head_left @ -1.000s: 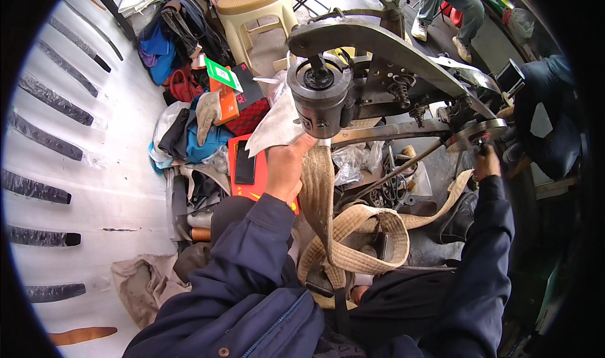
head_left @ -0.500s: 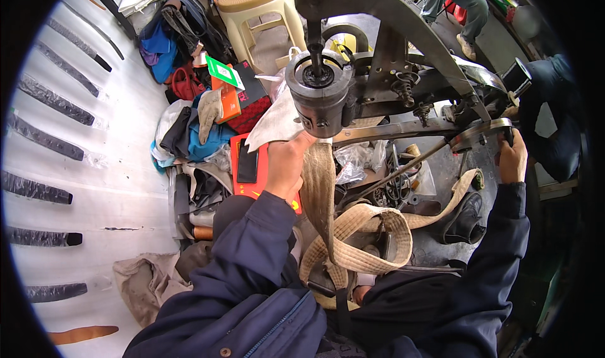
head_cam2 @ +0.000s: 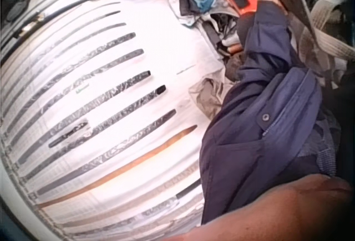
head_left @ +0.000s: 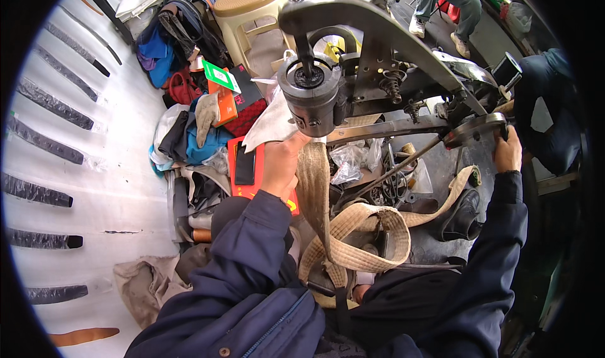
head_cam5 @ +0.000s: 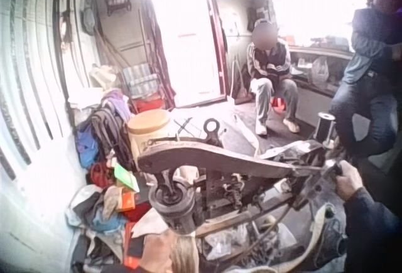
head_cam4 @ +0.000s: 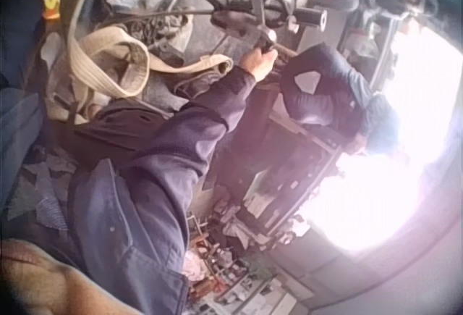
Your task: The person aligns a beige woven strap with a white fabric piece and sews them together using a sewing machine. They repeatedly adjust the strap and fabric under the needle, feed the material through, and rotate the handwheel to stitch the seam.
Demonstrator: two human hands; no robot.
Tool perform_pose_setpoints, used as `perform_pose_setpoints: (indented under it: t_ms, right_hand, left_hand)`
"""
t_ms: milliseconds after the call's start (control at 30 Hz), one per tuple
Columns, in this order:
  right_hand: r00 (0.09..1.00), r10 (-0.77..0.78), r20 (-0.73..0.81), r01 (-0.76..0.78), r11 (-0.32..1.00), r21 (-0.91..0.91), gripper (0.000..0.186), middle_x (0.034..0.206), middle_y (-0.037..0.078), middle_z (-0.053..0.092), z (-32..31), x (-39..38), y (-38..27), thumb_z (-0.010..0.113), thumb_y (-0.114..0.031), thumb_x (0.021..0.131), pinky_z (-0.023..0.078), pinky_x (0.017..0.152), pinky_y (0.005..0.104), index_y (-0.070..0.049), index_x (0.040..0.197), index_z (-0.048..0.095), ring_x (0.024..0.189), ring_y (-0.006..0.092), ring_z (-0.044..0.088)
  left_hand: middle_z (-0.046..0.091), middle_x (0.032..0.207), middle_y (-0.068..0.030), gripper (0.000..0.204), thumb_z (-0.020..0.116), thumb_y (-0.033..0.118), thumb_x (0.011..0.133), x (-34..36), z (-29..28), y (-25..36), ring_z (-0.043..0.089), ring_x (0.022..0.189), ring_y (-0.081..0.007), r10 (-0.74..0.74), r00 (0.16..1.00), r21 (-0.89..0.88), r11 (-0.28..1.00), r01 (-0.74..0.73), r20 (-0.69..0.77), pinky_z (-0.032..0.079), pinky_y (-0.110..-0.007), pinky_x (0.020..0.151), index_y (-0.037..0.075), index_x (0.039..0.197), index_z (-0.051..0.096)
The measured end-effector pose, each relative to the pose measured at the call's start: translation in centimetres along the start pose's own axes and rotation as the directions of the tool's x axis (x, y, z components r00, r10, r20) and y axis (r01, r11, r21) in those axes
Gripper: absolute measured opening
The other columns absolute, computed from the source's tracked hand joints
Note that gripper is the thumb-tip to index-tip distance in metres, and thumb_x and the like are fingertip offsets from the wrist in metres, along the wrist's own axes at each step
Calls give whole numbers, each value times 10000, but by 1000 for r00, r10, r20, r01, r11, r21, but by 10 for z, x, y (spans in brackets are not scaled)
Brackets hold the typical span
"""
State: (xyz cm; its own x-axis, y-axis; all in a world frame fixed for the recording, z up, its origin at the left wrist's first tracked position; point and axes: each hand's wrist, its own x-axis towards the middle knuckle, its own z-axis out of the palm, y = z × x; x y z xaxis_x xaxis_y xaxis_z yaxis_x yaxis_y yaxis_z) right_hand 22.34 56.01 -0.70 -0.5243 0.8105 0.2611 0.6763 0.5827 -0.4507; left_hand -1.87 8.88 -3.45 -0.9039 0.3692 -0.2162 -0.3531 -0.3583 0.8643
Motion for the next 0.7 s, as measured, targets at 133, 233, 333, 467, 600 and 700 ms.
perform_pose_setpoints:
  t_ms: [133, 233, 333, 467, 600, 700]
  right_hand:
    - [998, 58, 23, -55, 992, -113, 332, 1111, 289, 659, 33, 18, 59, 603, -296, 924, 485, 876, 516, -71, 1167, 586, 1103, 477, 598]
    - [998, -15, 61, 21, 995, -101, 287, 945, 214, 656, 73, 10, 80, 623, -241, 925, 483, 710, 450, -54, 1141, 593, 841, 369, 614]
    - [909, 204, 362, -266, 955, 131, 194, 756, 123, 636, 98, -26, 47, 621, -192, 958, 481, 458, 367, -56, 1093, 588, 523, 235, 611]
    - [755, 54, 653, -310, 907, 284, 315, 660, 80, 565, 76, -74, -41, 663, -191, 939, 482, 435, 340, 21, 1161, 590, 472, 192, 592]
    - [923, -141, 359, -62, 865, 498, 296, 699, 90, 612, 21, -86, -98, 689, -156, 923, 467, 477, 323, 47, 1125, 615, 506, 164, 577]
    - [980, -99, 172, 32, 934, 356, 188, 718, 71, 627, -12, -57, -90, 680, -126, 918, 442, 521, 308, 3, 1052, 655, 574, 132, 571]
  left_hand:
    - [693, 1150, -35, 314, 735, 30, 859, -5, 3, 2, 640, 1014, -140, 95, 995, 17, 995, -96, 43, 475, -299, 916, -39, 1163, 693]
    - [692, 1153, -36, 325, 743, 31, 857, -4, 4, 5, 641, 1017, -144, 79, 994, -29, 997, -77, 70, 475, -301, 920, -40, 1169, 687]
    - [689, 1155, -36, 335, 748, 30, 854, -3, 4, 4, 641, 1023, -147, 91, 994, -6, 996, -91, 56, 476, -302, 922, -32, 1177, 682]
    - [687, 1162, -32, 338, 749, 34, 855, -1, 1, 1, 637, 1034, -143, 69, 996, -14, 998, -69, 51, 475, -300, 921, -27, 1180, 679]
    - [691, 1152, -29, 304, 735, 39, 863, 2, -1, -2, 640, 1023, -135, 80, 994, -43, 996, -77, 73, 475, -294, 915, -33, 1156, 690]
    - [699, 1120, -26, 266, 717, 38, 870, 2, -2, -1, 647, 997, -137, 44, 998, -9, 999, -43, 35, 479, -292, 903, -31, 1127, 705]
